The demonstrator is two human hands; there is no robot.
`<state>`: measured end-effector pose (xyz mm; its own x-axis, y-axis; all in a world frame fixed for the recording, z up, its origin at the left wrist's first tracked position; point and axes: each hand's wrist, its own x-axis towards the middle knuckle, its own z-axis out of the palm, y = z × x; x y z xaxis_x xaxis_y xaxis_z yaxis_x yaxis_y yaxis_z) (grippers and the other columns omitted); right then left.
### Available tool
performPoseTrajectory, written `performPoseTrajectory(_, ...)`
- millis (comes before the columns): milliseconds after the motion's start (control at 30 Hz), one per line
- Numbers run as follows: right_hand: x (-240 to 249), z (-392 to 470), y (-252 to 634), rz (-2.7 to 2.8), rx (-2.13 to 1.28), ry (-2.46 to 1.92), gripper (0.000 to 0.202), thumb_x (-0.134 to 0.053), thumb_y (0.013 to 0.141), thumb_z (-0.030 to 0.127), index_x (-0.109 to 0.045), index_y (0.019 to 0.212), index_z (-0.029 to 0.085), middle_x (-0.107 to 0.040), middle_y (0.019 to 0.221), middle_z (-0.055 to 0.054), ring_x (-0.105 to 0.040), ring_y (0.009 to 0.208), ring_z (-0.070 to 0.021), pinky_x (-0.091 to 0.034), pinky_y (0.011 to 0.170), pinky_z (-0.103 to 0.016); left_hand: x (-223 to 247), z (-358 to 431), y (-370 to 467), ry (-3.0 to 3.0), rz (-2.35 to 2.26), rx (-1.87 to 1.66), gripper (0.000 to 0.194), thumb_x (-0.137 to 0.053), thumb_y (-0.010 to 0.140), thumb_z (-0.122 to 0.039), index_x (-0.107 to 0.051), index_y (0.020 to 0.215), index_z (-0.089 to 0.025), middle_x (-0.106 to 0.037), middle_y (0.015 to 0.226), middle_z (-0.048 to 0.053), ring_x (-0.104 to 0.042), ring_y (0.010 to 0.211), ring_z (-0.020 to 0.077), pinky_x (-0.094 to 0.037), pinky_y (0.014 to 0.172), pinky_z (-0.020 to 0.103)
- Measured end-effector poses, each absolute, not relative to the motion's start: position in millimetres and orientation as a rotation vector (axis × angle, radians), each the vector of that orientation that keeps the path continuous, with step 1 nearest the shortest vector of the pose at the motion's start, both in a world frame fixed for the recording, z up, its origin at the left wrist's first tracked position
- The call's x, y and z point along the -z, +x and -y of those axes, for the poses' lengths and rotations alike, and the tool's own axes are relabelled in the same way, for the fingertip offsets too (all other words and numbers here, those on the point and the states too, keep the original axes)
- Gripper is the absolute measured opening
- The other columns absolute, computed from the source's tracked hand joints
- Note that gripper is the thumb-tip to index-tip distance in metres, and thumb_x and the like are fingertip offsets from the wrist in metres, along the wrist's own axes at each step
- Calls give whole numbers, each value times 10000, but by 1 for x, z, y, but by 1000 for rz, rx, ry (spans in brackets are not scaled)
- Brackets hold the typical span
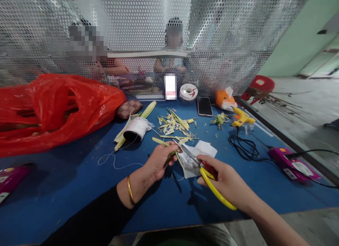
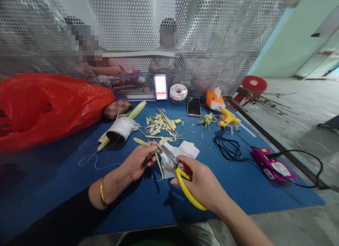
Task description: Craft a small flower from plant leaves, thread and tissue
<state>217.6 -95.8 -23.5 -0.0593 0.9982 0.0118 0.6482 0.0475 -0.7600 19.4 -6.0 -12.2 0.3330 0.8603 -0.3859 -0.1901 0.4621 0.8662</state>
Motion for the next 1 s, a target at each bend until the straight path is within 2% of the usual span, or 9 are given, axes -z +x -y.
performPoseTrajectory(167,27,96,219,1782,-786,-1625,510,-743,702,336,-665,1197,244,-746,996,-64,-691,882,-254,-551,805,-349,12,7,19,832,-971,-813,170,-700,640,-270,-592,682,-145,-569,618,-33,-514,453,47,-293,354,134)
performPoseTrajectory(400,25,96,220,1743,-836,-1612,504,-741,717,347,-676,1201,225,-741,951,-66,-681,863,-248,-545,802,-346,11,6,18,838,-950,-816,147,-698,629,-247,-600,664,-143,-539,604,-42,-511,462,46,-283,362,136)
performPoseTrajectory(667,27,93,216,1746,-881,-1582,298,-691,792,354,-732,1058,226,-700,757,-19,-659,844,-236,-532,777,-318,13,5,18,788,-971,-813,103,-693,642,-213,-623,655,-138,-601,641,-13,-493,457,40,-276,364,133)
performPoseTrajectory(1000,29,94,218,1781,-840,-1555,351,-686,790,351,-723,1118,233,-713,761,-21,-662,814,-223,-536,742,-285,12,5,18,749,-983,-809,100,-687,640,-177,-598,656,-135,-580,595,-24,-482,435,39,-258,352,127)
